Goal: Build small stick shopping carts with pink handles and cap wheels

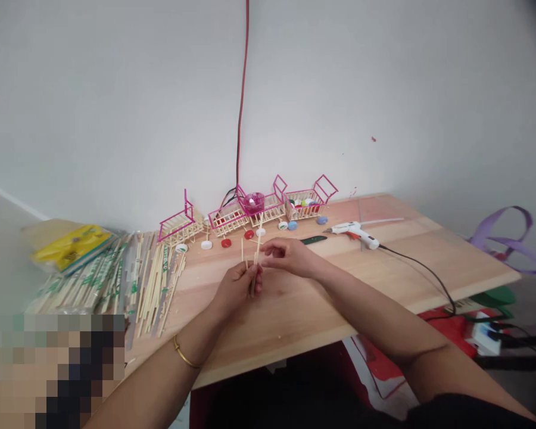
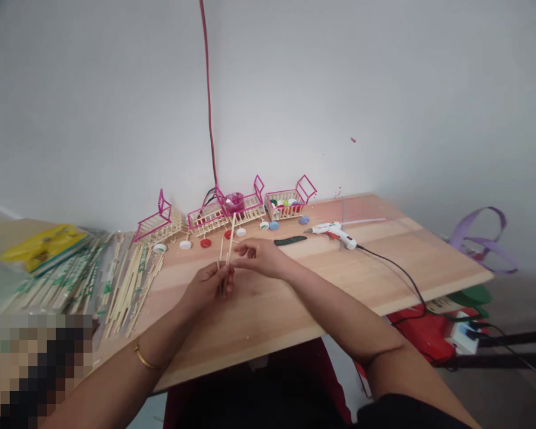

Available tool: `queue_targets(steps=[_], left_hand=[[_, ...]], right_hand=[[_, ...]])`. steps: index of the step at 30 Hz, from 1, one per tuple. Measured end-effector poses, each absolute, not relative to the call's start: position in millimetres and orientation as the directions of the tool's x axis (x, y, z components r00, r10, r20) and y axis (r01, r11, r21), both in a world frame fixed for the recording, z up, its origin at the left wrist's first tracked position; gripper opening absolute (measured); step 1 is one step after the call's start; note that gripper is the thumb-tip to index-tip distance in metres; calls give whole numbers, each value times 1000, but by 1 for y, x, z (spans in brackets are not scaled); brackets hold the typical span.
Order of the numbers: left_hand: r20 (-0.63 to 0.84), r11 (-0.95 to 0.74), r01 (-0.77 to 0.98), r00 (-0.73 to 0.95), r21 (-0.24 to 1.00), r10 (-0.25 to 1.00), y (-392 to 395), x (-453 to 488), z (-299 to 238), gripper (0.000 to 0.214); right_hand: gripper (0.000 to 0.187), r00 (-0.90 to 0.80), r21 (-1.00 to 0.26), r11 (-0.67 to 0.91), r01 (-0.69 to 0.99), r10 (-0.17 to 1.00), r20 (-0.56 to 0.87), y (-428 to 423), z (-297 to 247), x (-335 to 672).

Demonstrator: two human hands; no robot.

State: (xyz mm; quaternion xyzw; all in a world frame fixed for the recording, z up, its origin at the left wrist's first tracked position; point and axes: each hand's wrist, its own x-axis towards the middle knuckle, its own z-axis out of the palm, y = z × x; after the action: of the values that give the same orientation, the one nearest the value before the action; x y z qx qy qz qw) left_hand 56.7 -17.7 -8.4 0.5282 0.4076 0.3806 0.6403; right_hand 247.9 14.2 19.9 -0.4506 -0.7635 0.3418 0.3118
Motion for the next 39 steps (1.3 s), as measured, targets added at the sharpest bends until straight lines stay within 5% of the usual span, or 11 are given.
queue_targets(steps=[3,5,8,11,14,17,22,28,39], left_hand=[[-136,193,-142,334,971,933,-17,55,-7,39],[-142,205,-165,331,965,933,-18,54,-7,39],[-131,191,-150,339,970,932,-18,54,-5,38],[-68,123,-136,352,983,934,-19,53,-3,34],[-3,44,-109,352,993,936,-21,50,0,29],[54,-54,-9,332,999,942,-22,49,1,27],[175,-229,201,255,952,951,-26,46,2,28],[338,-395,408,207,823,918,-29,42,3,27],[509,-580,498,287,645,812,-30,40,2,18]], right_hand=[[54,-400,-450,450,771,893,207,15,24,281],[79,-340,-286,360,888,933,120,15,20,302],[97,-308,-179,295,939,950,-49,18,10,322],[82,-314,-122,305,944,947,-65,19,3,328],[63,-352,-168,347,923,936,-1,14,5,326],[46,-297,-389,315,866,949,107,4,13,318],[56,-324,-658,364,660,927,188,-14,24,285],[60,-401,-655,445,611,887,228,-23,32,254],[52,-392,-525,538,660,842,371,-29,42,240]])
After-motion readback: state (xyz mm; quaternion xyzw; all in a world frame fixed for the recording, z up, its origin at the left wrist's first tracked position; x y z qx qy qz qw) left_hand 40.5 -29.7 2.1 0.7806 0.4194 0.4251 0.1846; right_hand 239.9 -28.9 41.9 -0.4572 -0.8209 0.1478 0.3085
